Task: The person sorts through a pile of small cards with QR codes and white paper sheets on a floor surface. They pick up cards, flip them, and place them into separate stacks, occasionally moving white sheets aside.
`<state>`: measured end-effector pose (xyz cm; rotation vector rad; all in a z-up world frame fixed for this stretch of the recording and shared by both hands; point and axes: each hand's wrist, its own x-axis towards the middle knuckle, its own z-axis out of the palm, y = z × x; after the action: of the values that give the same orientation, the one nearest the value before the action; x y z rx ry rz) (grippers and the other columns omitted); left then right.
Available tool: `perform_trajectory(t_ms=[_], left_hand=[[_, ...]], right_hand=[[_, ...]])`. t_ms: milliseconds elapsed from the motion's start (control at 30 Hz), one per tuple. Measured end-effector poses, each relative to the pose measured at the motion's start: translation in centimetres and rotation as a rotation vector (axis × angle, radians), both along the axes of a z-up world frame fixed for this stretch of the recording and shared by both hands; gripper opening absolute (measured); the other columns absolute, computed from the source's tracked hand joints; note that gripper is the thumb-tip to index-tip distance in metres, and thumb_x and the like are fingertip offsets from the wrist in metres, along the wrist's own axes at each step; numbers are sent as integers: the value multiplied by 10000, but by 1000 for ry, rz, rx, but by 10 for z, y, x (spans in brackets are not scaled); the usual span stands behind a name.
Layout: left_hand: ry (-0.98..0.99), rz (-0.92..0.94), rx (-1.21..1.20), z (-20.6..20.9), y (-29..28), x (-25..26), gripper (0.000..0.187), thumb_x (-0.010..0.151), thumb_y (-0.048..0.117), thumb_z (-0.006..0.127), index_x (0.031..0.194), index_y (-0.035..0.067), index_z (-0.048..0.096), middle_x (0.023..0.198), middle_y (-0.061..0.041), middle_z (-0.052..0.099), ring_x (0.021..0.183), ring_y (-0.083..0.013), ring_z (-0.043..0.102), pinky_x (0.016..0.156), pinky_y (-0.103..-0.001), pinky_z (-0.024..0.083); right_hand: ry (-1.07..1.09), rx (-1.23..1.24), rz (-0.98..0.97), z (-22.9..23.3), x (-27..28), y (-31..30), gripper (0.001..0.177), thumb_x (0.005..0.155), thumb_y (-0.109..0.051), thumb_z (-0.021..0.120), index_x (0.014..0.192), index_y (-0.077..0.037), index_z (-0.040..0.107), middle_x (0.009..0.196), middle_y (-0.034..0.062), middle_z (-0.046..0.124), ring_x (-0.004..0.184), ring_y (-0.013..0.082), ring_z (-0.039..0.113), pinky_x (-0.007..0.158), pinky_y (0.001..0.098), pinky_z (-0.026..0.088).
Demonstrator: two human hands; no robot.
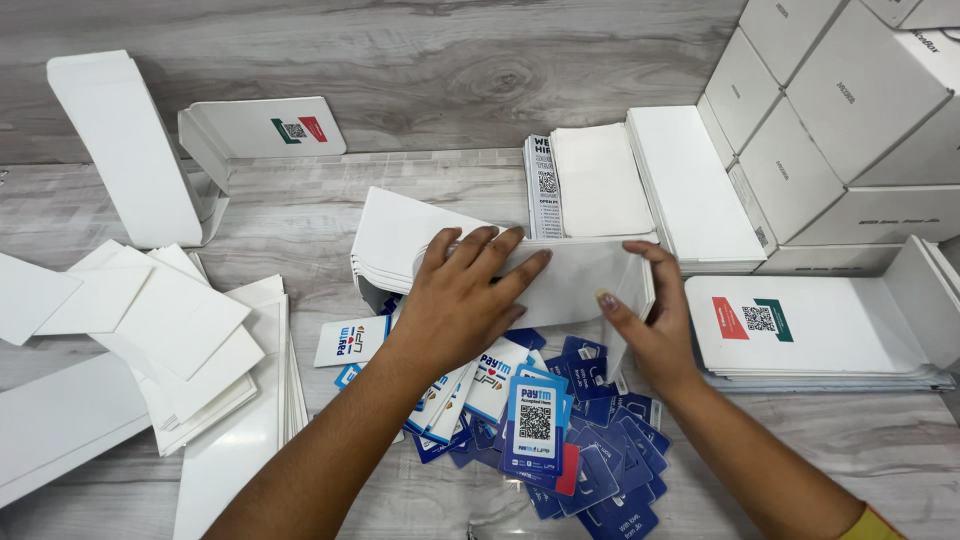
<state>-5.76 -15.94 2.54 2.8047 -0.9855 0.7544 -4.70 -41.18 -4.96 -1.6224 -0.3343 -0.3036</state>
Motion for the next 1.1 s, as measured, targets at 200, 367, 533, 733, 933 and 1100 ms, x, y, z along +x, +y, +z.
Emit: perform_trajectory(t_ms=[200,367,533,733,933,1100], left_hand=[[112,52,159,16,-19,-8,1212,509,517,928,1542,392,305,1623,-138,259,1461,-369,261,1163,-627,188],[257,39,141,17,-48,-6,1187,518,419,946,1527,365,323,1595,-221,266,1415,-445,277,1104,-626,237],[360,-38,-31,13,-84,-1,1146,419,399,923,1469,330,470,1509,-269,336,1392,-462,320,1072,-589,282],[534,-93,-61,-1,-138,13,1082,466,465,890,1465,328,499,1503,-305,351,1375,-453,354,1121,-540,291],[497,-138,-69,-16,-150,16,1030,466,477,876,1431,313,553,1469,-323,379,1383,-481,343,1128,-545,278],[439,-161,-10,-20,-149,13,991,500,469,851,1432,292,565,1462,-314,398,1367,-471,371,1131,-543,300]], right_hand=[[97,-12,-17,51,10,-42,587,912,-377,672,1399,-82,530,1362,165,535,1291,243,498,1084,379,422],[291,-133,-11,85,10,-71,665,896,-438,641,1470,-136,496,1331,197,540,1306,297,500,1063,440,431],[243,-434,-96,114,-5,-109,712,905,-404,650,1536,-144,446,1358,297,591,1296,379,574,1025,492,489],[-6,-741,-428,121,-32,-160,495,983,-359,630,1404,-101,598,1464,223,582,1284,416,572,967,504,485],[-255,-689,-653,85,-43,-218,396,1096,-341,560,1288,-10,661,1311,256,627,1213,346,593,995,453,464],[-152,-550,-688,31,-39,-249,450,1248,-381,458,1316,11,668,1018,117,664,945,167,607,835,307,480]])
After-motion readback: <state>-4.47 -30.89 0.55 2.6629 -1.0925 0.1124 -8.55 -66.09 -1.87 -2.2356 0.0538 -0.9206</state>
